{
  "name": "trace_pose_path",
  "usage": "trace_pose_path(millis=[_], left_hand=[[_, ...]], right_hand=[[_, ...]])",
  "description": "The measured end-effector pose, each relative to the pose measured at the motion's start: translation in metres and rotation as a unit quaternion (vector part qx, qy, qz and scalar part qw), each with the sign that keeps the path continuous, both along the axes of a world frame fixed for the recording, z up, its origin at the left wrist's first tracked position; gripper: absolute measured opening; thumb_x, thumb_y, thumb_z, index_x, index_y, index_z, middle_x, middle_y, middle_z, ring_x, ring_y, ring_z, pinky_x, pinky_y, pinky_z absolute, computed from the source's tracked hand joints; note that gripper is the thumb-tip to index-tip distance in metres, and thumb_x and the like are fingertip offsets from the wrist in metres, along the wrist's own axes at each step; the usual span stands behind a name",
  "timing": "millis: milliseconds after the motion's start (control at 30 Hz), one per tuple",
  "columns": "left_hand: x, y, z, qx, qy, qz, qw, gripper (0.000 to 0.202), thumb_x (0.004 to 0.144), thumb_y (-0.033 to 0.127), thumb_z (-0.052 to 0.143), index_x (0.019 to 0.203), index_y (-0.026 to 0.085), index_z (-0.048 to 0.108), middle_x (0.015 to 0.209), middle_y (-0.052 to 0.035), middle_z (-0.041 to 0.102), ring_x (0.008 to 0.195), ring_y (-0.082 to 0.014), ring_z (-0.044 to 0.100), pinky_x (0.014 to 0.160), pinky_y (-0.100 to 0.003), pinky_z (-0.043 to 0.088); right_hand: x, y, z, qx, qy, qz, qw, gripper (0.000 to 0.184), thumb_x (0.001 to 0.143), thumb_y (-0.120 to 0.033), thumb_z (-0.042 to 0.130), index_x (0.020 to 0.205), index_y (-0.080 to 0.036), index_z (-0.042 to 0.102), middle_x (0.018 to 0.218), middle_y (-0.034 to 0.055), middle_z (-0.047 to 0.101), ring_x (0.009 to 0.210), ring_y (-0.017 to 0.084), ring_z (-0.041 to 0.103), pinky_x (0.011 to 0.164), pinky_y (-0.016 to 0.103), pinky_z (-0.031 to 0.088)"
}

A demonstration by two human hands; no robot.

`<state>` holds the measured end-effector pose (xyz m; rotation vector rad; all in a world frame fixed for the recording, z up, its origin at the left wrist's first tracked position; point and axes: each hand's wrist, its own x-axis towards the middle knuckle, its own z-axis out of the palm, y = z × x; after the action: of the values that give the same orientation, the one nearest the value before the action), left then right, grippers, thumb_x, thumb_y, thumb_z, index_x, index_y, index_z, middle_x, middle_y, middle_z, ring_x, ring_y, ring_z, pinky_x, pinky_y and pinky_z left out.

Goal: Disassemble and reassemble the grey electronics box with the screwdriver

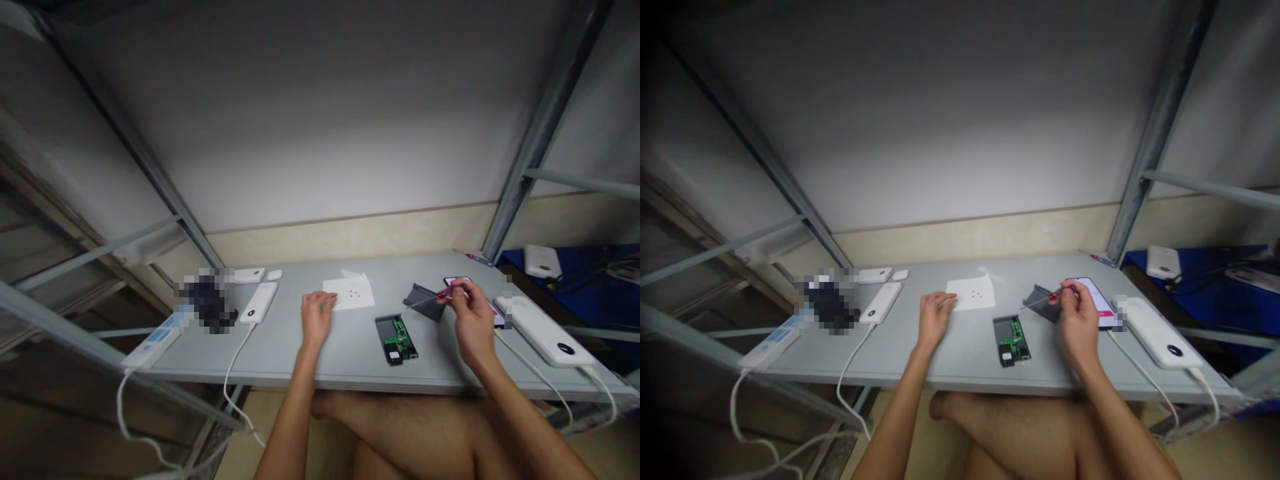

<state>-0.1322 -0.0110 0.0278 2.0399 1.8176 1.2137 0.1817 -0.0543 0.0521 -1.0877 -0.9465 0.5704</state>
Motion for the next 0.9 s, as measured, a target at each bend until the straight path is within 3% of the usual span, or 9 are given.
trace_pose_path(millis=[67, 167, 300, 400, 567, 700, 800, 833, 900], left_hand=[[-0.013, 0.016, 0.001, -0.007, 0.015, 0.015, 1.000, 0.018, 0.095, 0.030, 0.064, 0.100, 0.029, 0.082, 0.110, -0.0075, 0.073, 0.111, -0.0298, 0.054, 0.103, -0.049, 0.040], [-0.019, 0.029, -0.009, -0.027, 0.067, 0.025, 0.997, 0.018, 0.094, 0.031, 0.065, 0.100, 0.033, 0.082, 0.117, -0.0063, 0.073, 0.118, -0.0325, 0.048, 0.104, -0.052, 0.036], [-0.020, 0.032, -0.026, -0.044, 0.087, 0.046, 0.994, 0.018, 0.096, 0.034, 0.065, 0.103, 0.035, 0.082, 0.123, -0.0058, 0.071, 0.122, -0.0341, 0.044, 0.103, -0.053, 0.035], [-0.022, 0.031, -0.030, -0.062, 0.082, 0.052, 0.993, 0.017, 0.094, 0.034, 0.067, 0.103, 0.036, 0.082, 0.124, -0.0055, 0.070, 0.122, -0.0344, 0.044, 0.103, -0.053, 0.035], [-0.023, 0.032, -0.028, -0.061, 0.061, 0.052, 0.995, 0.015, 0.091, 0.034, 0.071, 0.101, 0.036, 0.082, 0.124, -0.0051, 0.069, 0.121, -0.0345, 0.045, 0.104, -0.053, 0.036], [-0.021, 0.031, -0.018, -0.027, 0.019, 0.077, 0.997, 0.021, 0.093, 0.027, 0.065, 0.106, 0.032, 0.080, 0.121, -0.0066, 0.069, 0.119, -0.0336, 0.049, 0.104, -0.054, 0.038], [-0.007, 0.012, -0.008, 0.011, 0.010, 0.099, 0.995, 0.029, 0.097, 0.021, 0.052, 0.109, 0.027, 0.078, 0.120, -0.0096, 0.066, 0.122, -0.0318, 0.050, 0.109, -0.052, 0.037], [0.001, 0.000, -0.005, 0.026, 0.010, 0.087, 0.996, 0.028, 0.098, 0.022, 0.052, 0.109, 0.027, 0.077, 0.120, -0.0088, 0.066, 0.122, -0.0302, 0.051, 0.110, -0.051, 0.038], [0.024, -0.029, -0.002, 0.040, 0.023, -0.062, 0.997, 0.025, 0.098, 0.027, 0.057, 0.117, 0.029, 0.074, 0.125, -0.0077, 0.064, 0.123, -0.0281, 0.053, 0.111, -0.049, 0.040]], right_hand=[[0.005, 0.004, -0.004, -0.017, 0.009, -0.006, 1.000, 0.037, 0.090, -0.057, 0.063, 0.105, -0.024, 0.060, 0.084, 0.0002, 0.062, 0.068, 0.019, 0.063, 0.074, 0.037, 0.050], [0.007, 0.005, -0.009, -0.038, -0.006, 0.005, 0.999, 0.038, 0.089, -0.058, 0.063, 0.103, -0.023, 0.061, 0.080, 0.0005, 0.061, 0.066, 0.020, 0.063, 0.070, 0.035, 0.049], [0.010, 0.005, -0.011, -0.039, -0.024, 0.001, 0.999, 0.036, 0.091, -0.057, 0.061, 0.103, -0.023, 0.062, 0.082, 0.0012, 0.062, 0.068, 0.020, 0.064, 0.070, 0.036, 0.049], [0.015, 0.006, -0.014, -0.047, -0.027, -0.001, 0.999, 0.037, 0.090, -0.058, 0.063, 0.104, -0.023, 0.063, 0.080, 0.0006, 0.063, 0.067, 0.020, 0.064, 0.071, 0.036, 0.050], [0.018, 0.008, -0.019, -0.098, -0.035, 0.040, 0.994, 0.046, 0.086, -0.065, 0.065, 0.102, -0.023, 0.067, 0.079, 0.0029, 0.067, 0.067, 0.022, 0.065, 0.067, 0.037, 0.054], [0.016, 0.006, -0.013, -0.067, -0.008, 0.080, 0.994, 0.051, 0.084, -0.073, 0.064, 0.095, -0.023, 0.066, 0.094, 0.0084, 0.074, 0.081, 0.025, 0.071, 0.077, 0.041, 0.059], [0.025, 0.004, -0.007, -0.047, 0.046, 0.096, 0.993, 0.052, 0.082, -0.073, 0.067, 0.094, -0.022, 0.065, 0.094, 0.0090, 0.075, 0.076, 0.023, 0.071, 0.075, 0.041, 0.059], [0.030, 0.003, -0.006, -0.044, 0.059, 0.095, 0.993, 0.051, 0.081, -0.072, 0.069, 0.094, -0.022, 0.066, 0.088, 0.0079, 0.074, 0.072, 0.022, 0.070, 0.070, 0.039, 0.059], [0.042, 0.001, -0.004, -0.046, 0.067, 0.084, 0.993, 0.049, 0.080, -0.069, 0.071, 0.093, -0.022, 0.067, 0.078, 0.0046, 0.069, 0.061, 0.019, 0.063, 0.058, 0.034, 0.053]])
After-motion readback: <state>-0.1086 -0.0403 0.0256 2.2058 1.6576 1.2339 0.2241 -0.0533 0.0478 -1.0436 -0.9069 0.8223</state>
